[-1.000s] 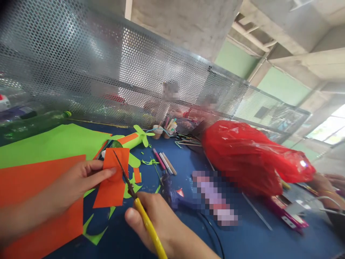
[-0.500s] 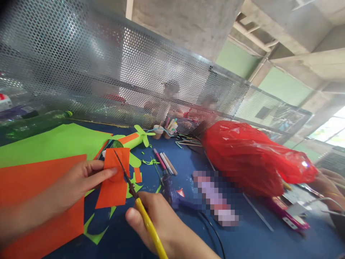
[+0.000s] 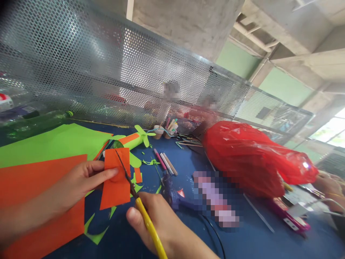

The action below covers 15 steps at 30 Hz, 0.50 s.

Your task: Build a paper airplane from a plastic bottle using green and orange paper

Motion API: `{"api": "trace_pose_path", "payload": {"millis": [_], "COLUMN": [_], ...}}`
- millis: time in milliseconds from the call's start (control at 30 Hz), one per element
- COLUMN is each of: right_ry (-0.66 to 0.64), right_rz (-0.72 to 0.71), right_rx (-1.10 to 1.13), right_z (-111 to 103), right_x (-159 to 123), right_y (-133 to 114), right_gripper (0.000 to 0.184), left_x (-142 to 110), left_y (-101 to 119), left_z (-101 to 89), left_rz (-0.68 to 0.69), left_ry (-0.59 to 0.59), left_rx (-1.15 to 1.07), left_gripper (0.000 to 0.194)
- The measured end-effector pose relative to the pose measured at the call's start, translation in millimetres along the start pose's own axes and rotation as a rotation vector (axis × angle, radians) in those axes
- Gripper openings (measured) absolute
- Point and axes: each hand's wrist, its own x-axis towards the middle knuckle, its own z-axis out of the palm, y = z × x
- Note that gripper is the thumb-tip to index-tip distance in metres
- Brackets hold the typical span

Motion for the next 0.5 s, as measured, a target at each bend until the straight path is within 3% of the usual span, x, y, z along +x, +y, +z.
{"api": "trace_pose_path", "payload": {"millis": [267,500], "right_ry": [-0.114,-0.141], "right_rz": [0.000,-0.049], "right_rx": [0.262,0.313], "right_z": [5,6], "right_x": [-1,-4], "right_y": [12,13], "right_gripper": [0.060,0.057], "left_x": [4,1], "left_y": [-6,-5], "left_z": [-1.7,-0.4], "left_rz": [-0.024,-0.067], "left_ry": [0.001,-0.081], "left_rx": [-0.004,-0.152], "left_gripper": [0.030,0.027]}}
